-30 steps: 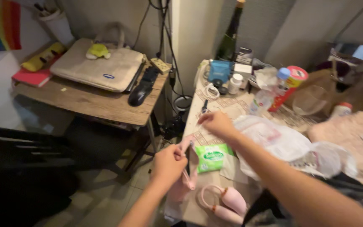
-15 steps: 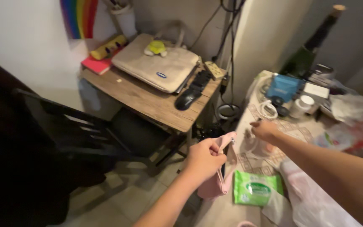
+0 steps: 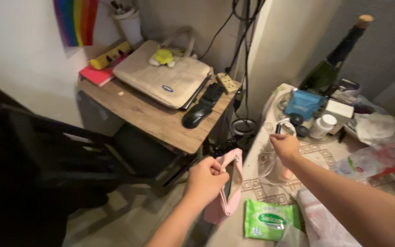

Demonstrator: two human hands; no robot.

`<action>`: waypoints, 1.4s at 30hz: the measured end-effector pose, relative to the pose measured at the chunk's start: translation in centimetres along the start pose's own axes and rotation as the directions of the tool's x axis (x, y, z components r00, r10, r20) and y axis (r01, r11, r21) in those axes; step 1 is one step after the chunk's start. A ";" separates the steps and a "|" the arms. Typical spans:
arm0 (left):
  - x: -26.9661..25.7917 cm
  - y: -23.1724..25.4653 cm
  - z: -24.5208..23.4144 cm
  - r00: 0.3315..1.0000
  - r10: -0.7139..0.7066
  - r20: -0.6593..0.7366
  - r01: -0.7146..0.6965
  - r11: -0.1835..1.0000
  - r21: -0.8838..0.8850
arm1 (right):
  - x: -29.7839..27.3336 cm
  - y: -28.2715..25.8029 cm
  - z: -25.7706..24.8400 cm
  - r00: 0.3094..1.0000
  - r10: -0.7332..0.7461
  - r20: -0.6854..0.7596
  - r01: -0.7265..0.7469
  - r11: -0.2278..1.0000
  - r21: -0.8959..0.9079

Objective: The person gathers various toiletries including lotion, foundation, and wipes from a table and a bathroom cabinet, then packs them into a pink pouch and a large tote bag.

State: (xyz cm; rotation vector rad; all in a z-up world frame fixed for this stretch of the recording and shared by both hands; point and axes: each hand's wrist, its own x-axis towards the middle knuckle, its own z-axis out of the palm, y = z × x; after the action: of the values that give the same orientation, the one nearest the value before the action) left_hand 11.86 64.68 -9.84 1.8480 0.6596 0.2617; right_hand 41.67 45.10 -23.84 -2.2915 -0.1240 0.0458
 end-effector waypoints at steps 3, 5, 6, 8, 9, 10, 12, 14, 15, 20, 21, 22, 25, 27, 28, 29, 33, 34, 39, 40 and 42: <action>0.7 0.3 0.7 0.998 0.053 -0.021 -0.054 0.998 -0.025 | 0.8 -1.0 -1.4 0.994 -0.100 0.051 0.068 0.898 0.435; 1.1 0.9 1.2 0.997 0.076 -0.034 -0.077 0.997 -0.028 | 0.9 -2.5 -2.8 0.985 -0.127 0.118 0.039 0.824 0.566; 1.1 1.2 1.4 0.996 0.080 -0.038 -0.081 0.996 -0.025 | 0.7 -3.6 -3.8 0.978 -0.146 0.147 0.022 0.780 0.626; 1.2 2.1 1.6 0.996 0.083 -0.042 -0.084 0.996 -0.021 | -0.4 -6.5 -6.4 0.965 -0.146 0.218 -0.081 0.626 0.776; 1.3 2.5 1.6 0.996 0.080 -0.040 -0.081 0.997 -0.019 | -1.5 -8.1 -7.8 0.955 -0.155 0.253 -0.133 0.536 0.834; 1.3 2.9 1.6 0.996 0.078 -0.039 -0.078 0.997 -0.018 | -2.9 -9.5 -9.5 0.936 -0.196 0.292 -0.149 0.532 0.833; 1.4 3.5 1.3 0.994 0.108 -0.024 -0.108 0.993 -0.037 | -6.2 -12.1 -13.2 0.887 -0.273 0.373 -0.186 0.528 0.829; 1.3 4.0 1.2 0.991 0.136 -0.022 -0.136 0.990 -0.034 | -9.1 -14.4 -15.8 0.850 -0.266 0.454 -0.206 0.627 0.751; 1.3 4.3 1.1 0.988 0.151 -0.025 -0.152 0.988 -0.024 | -10.2 -15.5 -16.9 0.831 -0.256 0.493 -0.213 0.674 0.708; 1.2 5.9 -0.2 0.985 0.169 -0.038 -0.169 0.986 0.005 | -12.6 -21.8 -20.2 0.726 -0.334 0.601 -0.092 0.819 0.567; 1.2 6.2 -0.5 0.983 0.182 -0.034 -0.182 0.983 0.002 | -13.3 -22.7 -20.8 0.688 -0.364 0.628 -0.058 0.835 0.548; 0.9 6.4 -0.7 0.980 0.195 -0.030 -0.195 0.981 -0.001 | -14.4 -23.4 -21.1 0.684 -0.349 0.641 0.010 0.882 0.471; -0.5 7.7 -1.5 0.975 0.220 -0.037 -0.219 0.976 0.018 | -17.8 -25.2 -21.2 0.692 -0.283 0.664 0.165 0.958 0.236; -1.7 8.7 -1.7 0.980 0.198 -0.031 -0.195 0.978 0.075 | -21.1 -24.6 -19.8 0.709 -0.211 0.672 0.188 0.976 0.109; -2.4 9.1 -1.8 0.982 0.186 -0.025 -0.182 0.978 0.104 | -22.5 -24.1 -19.0 0.726 -0.225 0.650 0.158 0.974 0.161; -3.2 9.5 -1.8 0.976 0.219 0.000 -0.218 0.971 0.100 | -23.8 -23.6 -18.2 0.746 -0.236 0.623 0.128 0.969 0.214; -6.0 10.8 -1.3 0.932 0.353 0.088 -0.359 0.930 0.077 | -27.8 -21.3 -17.0 0.906 -0.212 0.367 0.073 0.931 0.358; -6.8 11.0 -1.0 0.917 0.384 0.109 -0.392 0.917 0.070 | -28.3 -20.8 -17.5 0.897 -0.235 0.374 0.070 0.912 0.405; -10.1 12.3 0.4 0.880 0.439 0.182 -0.441 0.897 -0.030 | -31.7 -18.3 -20.3 0.831 -0.296 0.471 0.067 0.893 0.445; -10.9 12.6 0.7 0.868 0.458 0.190 -0.458 0.888 -0.050 | -32.5 -18.2 -21.1 0.845 -0.289 0.449 0.097 0.910 0.404; -12.5 13.5 0.8 0.838 0.534 0.112 -0.532 0.845 -0.050 | -34.2 -18.2 -22.7 0.867 -0.290 0.406 0.163 0.933 0.320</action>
State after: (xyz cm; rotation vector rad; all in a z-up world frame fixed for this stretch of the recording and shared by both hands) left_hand 6.25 53.80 3.90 1.9852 0.0374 0.5117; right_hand 8.00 36.54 4.54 -1.9346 -0.5939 0.4442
